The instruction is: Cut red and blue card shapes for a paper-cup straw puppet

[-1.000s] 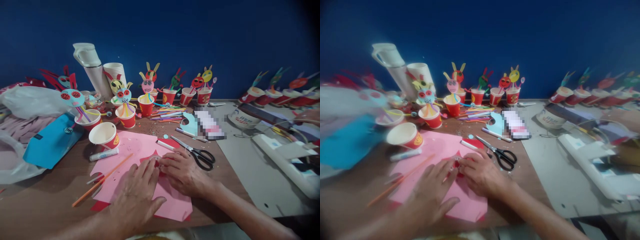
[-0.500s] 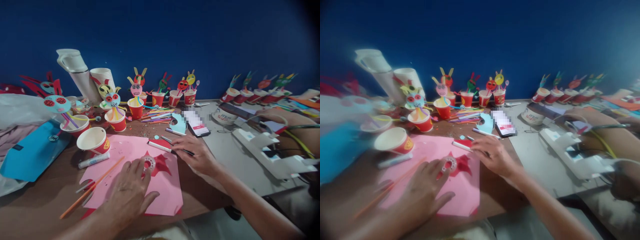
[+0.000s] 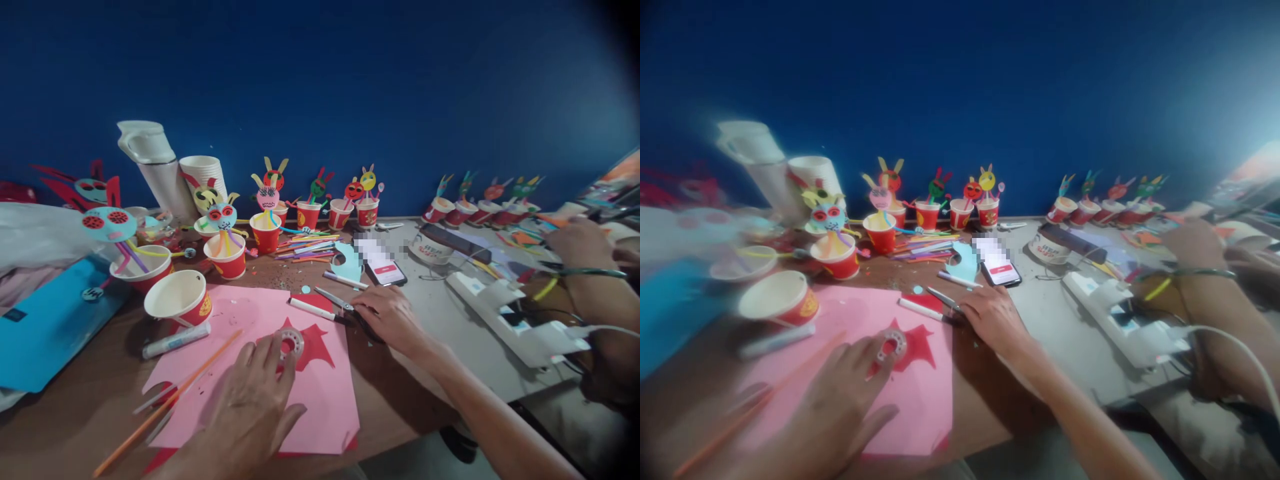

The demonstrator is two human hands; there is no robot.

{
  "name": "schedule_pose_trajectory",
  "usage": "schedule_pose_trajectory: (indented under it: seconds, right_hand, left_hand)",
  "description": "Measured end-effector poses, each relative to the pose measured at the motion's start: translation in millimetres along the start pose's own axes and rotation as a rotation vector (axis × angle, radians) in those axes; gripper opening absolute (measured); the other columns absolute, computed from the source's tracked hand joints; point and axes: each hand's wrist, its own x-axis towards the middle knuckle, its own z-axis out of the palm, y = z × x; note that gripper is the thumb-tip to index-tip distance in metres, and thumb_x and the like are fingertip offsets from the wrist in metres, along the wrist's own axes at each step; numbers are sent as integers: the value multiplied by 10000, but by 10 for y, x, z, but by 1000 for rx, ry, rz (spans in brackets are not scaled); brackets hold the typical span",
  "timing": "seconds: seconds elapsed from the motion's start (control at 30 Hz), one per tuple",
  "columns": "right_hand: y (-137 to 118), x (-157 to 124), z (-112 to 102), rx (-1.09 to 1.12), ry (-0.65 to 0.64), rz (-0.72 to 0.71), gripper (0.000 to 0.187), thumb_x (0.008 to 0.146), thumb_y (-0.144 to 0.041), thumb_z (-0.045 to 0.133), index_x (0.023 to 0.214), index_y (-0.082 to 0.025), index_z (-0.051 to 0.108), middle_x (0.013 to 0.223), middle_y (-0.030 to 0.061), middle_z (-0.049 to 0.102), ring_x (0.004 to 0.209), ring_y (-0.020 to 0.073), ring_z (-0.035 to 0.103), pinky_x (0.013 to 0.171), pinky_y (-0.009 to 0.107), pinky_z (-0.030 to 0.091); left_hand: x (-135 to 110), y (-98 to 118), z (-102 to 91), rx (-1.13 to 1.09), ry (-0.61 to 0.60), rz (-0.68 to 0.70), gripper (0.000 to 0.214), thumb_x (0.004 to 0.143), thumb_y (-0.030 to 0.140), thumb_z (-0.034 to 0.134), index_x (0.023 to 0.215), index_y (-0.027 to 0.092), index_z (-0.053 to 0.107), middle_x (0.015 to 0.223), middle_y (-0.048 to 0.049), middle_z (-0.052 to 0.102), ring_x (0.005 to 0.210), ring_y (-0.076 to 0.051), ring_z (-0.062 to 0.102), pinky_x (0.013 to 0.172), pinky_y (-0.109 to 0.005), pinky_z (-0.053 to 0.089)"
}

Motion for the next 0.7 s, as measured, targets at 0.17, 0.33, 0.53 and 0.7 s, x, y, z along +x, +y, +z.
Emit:
schedule_pose_trajectory:
  seconds: [0.17, 0.33, 0.53, 0.7]
  right_hand:
    - [-27, 69, 44, -36, -30, -1, 189, 838, -198, 464, 808, -229, 647, 796, 10, 653, 795, 164, 562, 731, 297, 334]
    - [-115, 183, 73, -28, -38, -42, 229, 857, -216, 434, 774, -236, 647, 783, -9, 656, 784, 147, 571, 729, 281, 350]
    - [-214, 283, 55, -48, -47, -41, 217, 851, -230, 451, 771, -214, 651, 758, 11, 652, 776, 151, 571, 715, 267, 366]
    - [-349, 270, 113, -38, -81, -79, 190, 841, -241, 465, 780, -219, 644, 796, 8, 654, 773, 163, 577, 696, 280, 365]
  left_hand:
    - [-35, -16, 77, -11, 21, -11, 570, 780, 461, 425, 1278, 186, 384, 1292, -159, 407, 1115, -338, 370, 911, -494, 268]
    - [-54, -21, 38, -26, 18, 12, 564, 785, 442, 428, 1283, 183, 372, 1294, -159, 404, 1131, -329, 364, 928, -485, 264]
    - [-29, -24, -46, -24, -22, 18, 560, 797, 462, 398, 1260, 147, 406, 1272, -189, 423, 1121, -334, 388, 916, -483, 290]
    - [-47, -2, -49, -16, -69, 15, 545, 805, 450, 392, 1240, 122, 421, 1266, -201, 425, 1139, -346, 376, 924, -489, 275]
